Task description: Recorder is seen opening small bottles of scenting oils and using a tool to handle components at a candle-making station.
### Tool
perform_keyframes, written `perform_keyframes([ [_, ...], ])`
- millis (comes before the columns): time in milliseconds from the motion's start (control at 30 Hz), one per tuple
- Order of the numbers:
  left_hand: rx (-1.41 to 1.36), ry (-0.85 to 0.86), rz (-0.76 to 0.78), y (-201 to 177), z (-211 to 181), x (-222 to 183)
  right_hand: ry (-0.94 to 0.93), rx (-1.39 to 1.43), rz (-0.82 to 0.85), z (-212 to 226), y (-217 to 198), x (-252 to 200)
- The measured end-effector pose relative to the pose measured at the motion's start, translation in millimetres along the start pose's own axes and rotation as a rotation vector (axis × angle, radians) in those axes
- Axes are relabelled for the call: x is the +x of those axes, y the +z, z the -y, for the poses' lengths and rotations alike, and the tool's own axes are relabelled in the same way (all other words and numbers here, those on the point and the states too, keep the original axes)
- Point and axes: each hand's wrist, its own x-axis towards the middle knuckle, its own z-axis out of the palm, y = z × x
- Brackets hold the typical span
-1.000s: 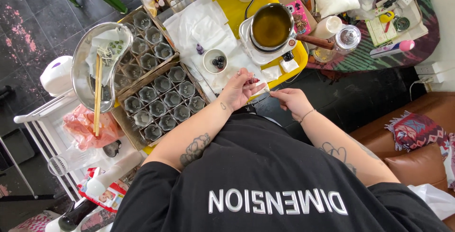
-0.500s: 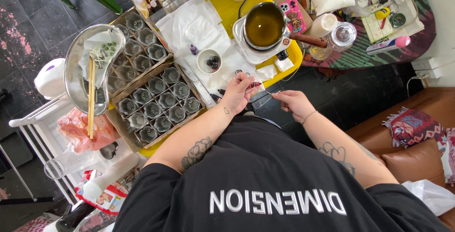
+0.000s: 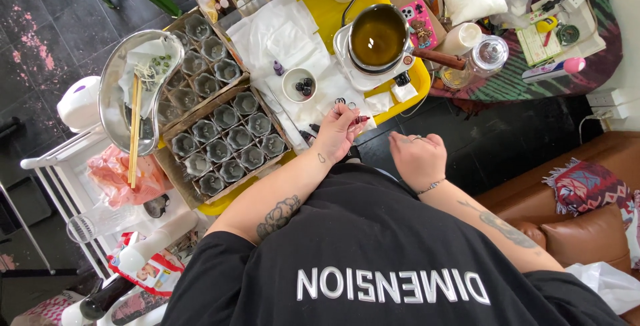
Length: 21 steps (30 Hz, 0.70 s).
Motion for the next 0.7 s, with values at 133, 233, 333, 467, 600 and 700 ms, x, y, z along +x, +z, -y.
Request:
perform_keyframes([
  [133,0.009,0.001,0.003,0.8,-0.3,-2.3,0.004,-0.080,0.005,2.5,-3.7,1.0],
  [233,0.008,0.018,0.008,2.2,-0.6,-2.1,-0.021,-0.085,-0.017,10.6,-1.3,2.5],
  [333,0.001,0.012,-0.010,5.0,-3.1,-2.5,-0.021,-0.096,-0.009,17.1,7.0,-0.5],
  [467,-0.004,0.017,0.017,-6.9,4.7,3.2,0.002,-0.032,0.056,22.8,19.3,-10.0],
  [600,0.011,-0.006,-0.018,9.0,-3.0,-5.6,0.004,0.026,0.093,26.2,24.0,-15.1],
  [700,0.015,0.002,-0.002,0.5,2.1,-2.2,0.016,0.033,0.127,30.7,16.4,-15.1],
])
